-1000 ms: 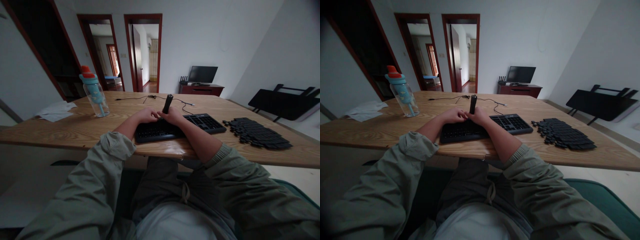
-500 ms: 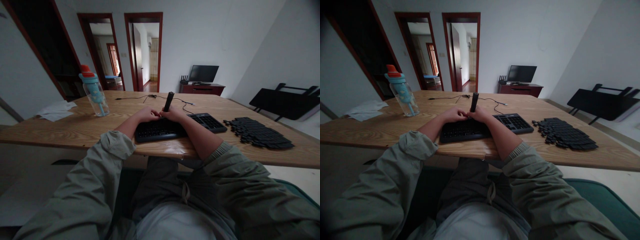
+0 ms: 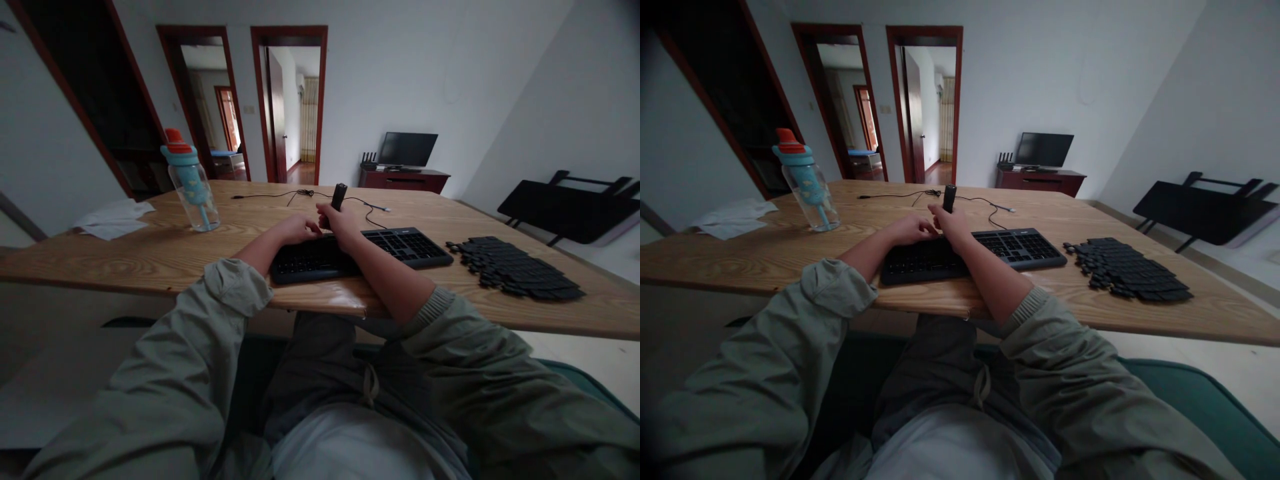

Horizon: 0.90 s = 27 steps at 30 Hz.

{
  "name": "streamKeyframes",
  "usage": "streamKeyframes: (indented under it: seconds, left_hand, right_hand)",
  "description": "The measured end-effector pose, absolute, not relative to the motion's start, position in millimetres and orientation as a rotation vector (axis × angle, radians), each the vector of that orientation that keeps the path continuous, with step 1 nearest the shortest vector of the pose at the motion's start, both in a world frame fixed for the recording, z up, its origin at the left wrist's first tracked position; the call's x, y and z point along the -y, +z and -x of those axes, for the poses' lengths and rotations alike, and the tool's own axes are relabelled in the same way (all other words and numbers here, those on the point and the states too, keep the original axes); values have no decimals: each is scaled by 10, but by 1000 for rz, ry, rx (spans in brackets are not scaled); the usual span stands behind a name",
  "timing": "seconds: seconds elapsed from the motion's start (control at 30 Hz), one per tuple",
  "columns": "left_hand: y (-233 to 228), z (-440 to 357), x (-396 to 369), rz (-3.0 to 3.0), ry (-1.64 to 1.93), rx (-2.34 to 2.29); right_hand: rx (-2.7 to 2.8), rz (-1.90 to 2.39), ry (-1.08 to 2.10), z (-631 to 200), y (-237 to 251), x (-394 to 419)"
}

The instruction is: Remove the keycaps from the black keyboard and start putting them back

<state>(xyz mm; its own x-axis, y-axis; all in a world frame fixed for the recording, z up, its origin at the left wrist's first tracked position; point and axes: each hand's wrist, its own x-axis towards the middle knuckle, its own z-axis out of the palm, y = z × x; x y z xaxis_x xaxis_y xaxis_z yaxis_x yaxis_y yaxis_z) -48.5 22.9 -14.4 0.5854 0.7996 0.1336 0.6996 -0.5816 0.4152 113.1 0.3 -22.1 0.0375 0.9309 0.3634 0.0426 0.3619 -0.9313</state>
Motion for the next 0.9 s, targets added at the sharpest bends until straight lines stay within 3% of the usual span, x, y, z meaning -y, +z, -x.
streamKeyframes:
  seconds: [0.2,0.77,0.9]
  left_hand:
    - [-116,526,-201,-2532,412,-1146]
    - [-92,546,-186,-2490,411,-1179]
    - [-135,527,-221,-2452,567,-1173]
  right_hand:
    - [1154,1126,947,-989,-296,-116]
    - [1251,1441,569,-791,-241,-180]
    - [1381,1445,491,-742,-242,-171]
